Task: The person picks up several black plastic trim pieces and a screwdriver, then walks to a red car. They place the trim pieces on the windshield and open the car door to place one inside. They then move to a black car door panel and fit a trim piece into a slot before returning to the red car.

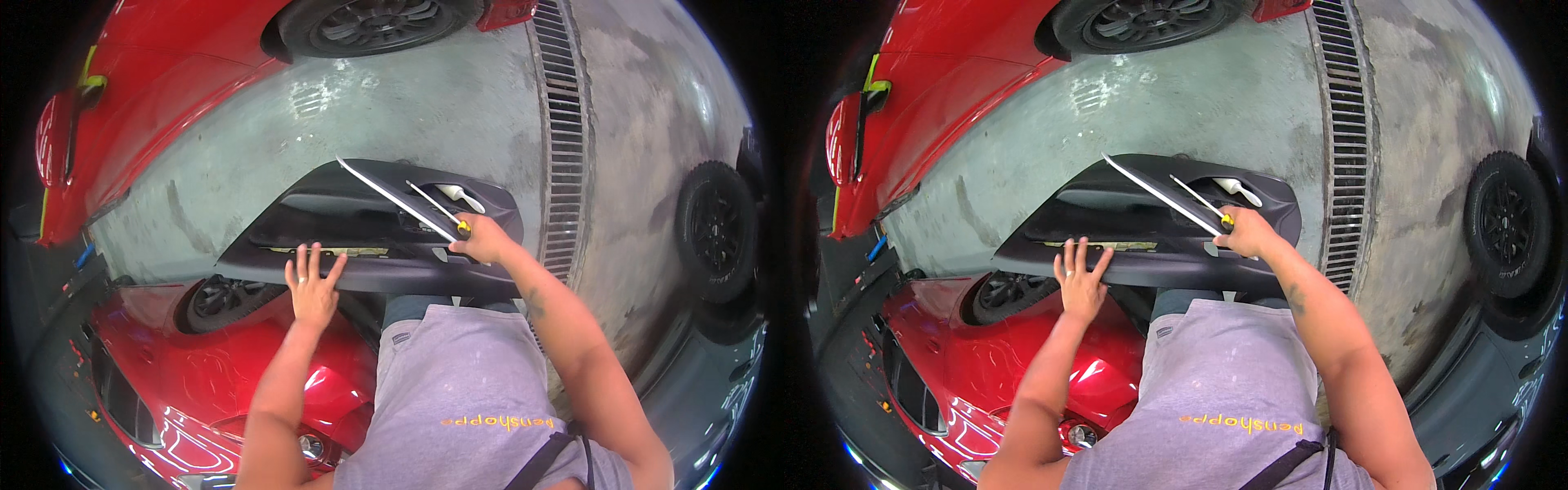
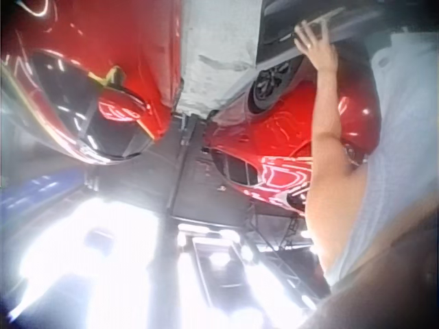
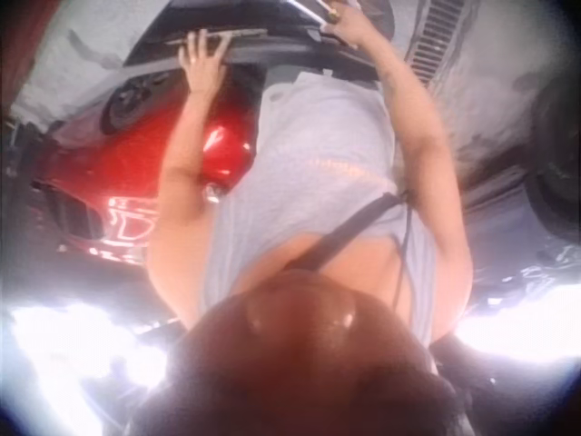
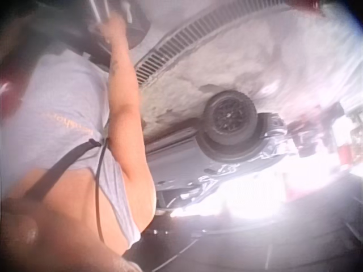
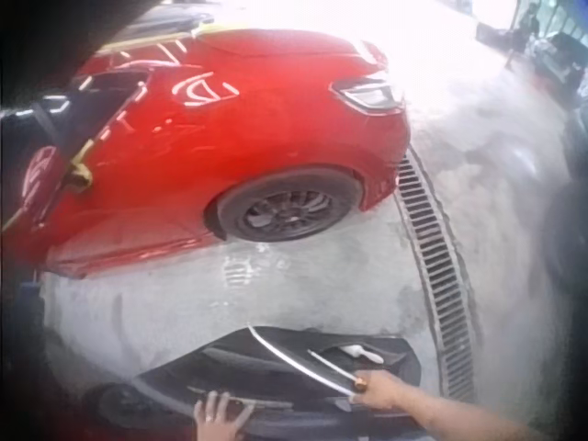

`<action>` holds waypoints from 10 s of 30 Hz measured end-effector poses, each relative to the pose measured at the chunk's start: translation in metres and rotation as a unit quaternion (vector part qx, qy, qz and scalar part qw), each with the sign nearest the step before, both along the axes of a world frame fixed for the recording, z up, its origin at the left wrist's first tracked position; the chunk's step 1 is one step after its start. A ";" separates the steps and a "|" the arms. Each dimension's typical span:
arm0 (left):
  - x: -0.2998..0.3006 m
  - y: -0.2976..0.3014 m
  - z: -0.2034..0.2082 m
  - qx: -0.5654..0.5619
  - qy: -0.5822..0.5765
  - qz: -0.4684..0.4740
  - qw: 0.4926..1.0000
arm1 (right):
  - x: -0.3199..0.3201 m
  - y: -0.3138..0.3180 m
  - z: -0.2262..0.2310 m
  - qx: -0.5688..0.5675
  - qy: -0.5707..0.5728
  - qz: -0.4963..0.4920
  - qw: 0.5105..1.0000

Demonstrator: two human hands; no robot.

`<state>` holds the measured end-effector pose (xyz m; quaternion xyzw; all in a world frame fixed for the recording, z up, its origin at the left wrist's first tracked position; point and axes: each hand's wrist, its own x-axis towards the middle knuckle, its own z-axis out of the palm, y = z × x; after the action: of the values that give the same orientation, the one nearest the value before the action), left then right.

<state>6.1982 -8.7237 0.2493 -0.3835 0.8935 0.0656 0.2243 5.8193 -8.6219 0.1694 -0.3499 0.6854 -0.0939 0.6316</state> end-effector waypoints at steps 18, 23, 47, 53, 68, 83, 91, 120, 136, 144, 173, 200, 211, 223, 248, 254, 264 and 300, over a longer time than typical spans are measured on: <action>0.076 -0.013 -0.038 0.129 0.607 0.747 0.239 | 0.046 -0.058 -0.013 -0.059 -0.020 0.167 0.984; 0.107 -0.051 -0.043 0.179 0.642 0.701 0.253 | 0.092 -0.080 -0.050 -0.109 -0.075 0.203 0.970; 0.097 -0.078 -0.090 -0.030 0.511 0.794 0.326 | 0.159 -0.090 -0.102 -0.018 -0.123 0.158 0.980; 0.121 -0.065 -0.107 -0.038 0.548 0.750 0.368 | 0.163 -0.097 -0.090 -0.120 -0.087 0.178 0.973; -0.065 0.085 -0.085 0.157 0.431 0.858 0.231 | 0.000 -0.069 0.015 -0.120 0.133 0.122 0.976; 0.042 -0.052 0.006 -0.030 0.617 0.766 0.179 | -0.016 -0.086 0.168 -0.256 0.167 0.187 0.934; 0.221 -0.143 0.099 -0.123 0.683 0.696 0.184 | 0.110 -0.186 0.186 -0.299 0.107 0.184 0.930; 0.980 -0.473 0.418 -0.433 0.695 0.540 0.194 | 0.966 -0.834 0.348 -0.277 -0.210 0.431 0.833; 1.371 -0.669 0.480 -0.468 0.693 0.506 0.212 | 1.379 -1.012 0.393 -0.251 -0.223 0.411 0.848; 1.615 -0.809 0.502 -0.476 0.635 0.556 0.247 | 1.626 -1.145 0.425 -0.251 -0.271 0.401 0.838; 2.412 -1.414 0.625 -0.354 0.457 0.687 0.440 | 2.440 -1.704 0.587 -0.204 -0.337 0.128 0.910; 3.066 -2.096 0.755 -0.315 0.343 0.557 0.687 | 2.970 -2.267 0.545 -0.215 -0.269 -0.125 0.931; 3.252 -2.491 0.790 -0.349 0.191 0.483 0.780 | 3.137 -2.577 0.538 -0.219 -0.287 -0.132 0.923; 3.377 -2.830 0.783 -0.252 0.179 0.367 0.877 | 3.310 -2.782 0.567 -0.184 -0.363 -0.143 0.902; 3.541 -3.016 0.653 -0.399 0.241 0.441 0.767 | 3.544 -3.080 0.586 -0.189 -0.447 -0.132 0.864; 3.543 -2.981 0.648 -0.599 0.202 0.317 0.707 | 3.597 -3.108 0.586 -0.204 -0.450 -0.124 0.860; 3.413 -2.853 0.526 -0.200 0.598 0.469 0.619 | 3.667 -3.066 0.576 -0.184 -0.450 -0.069 0.871; 3.488 -2.906 0.496 -0.499 0.638 0.580 0.086 | 3.698 -3.360 0.638 -0.326 -0.490 -0.064 0.806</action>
<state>9.6864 -11.6299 0.7452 -0.6213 0.0298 -0.0660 -0.7802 9.5175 -11.9816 0.8074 -0.3976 0.2348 -0.5109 0.7251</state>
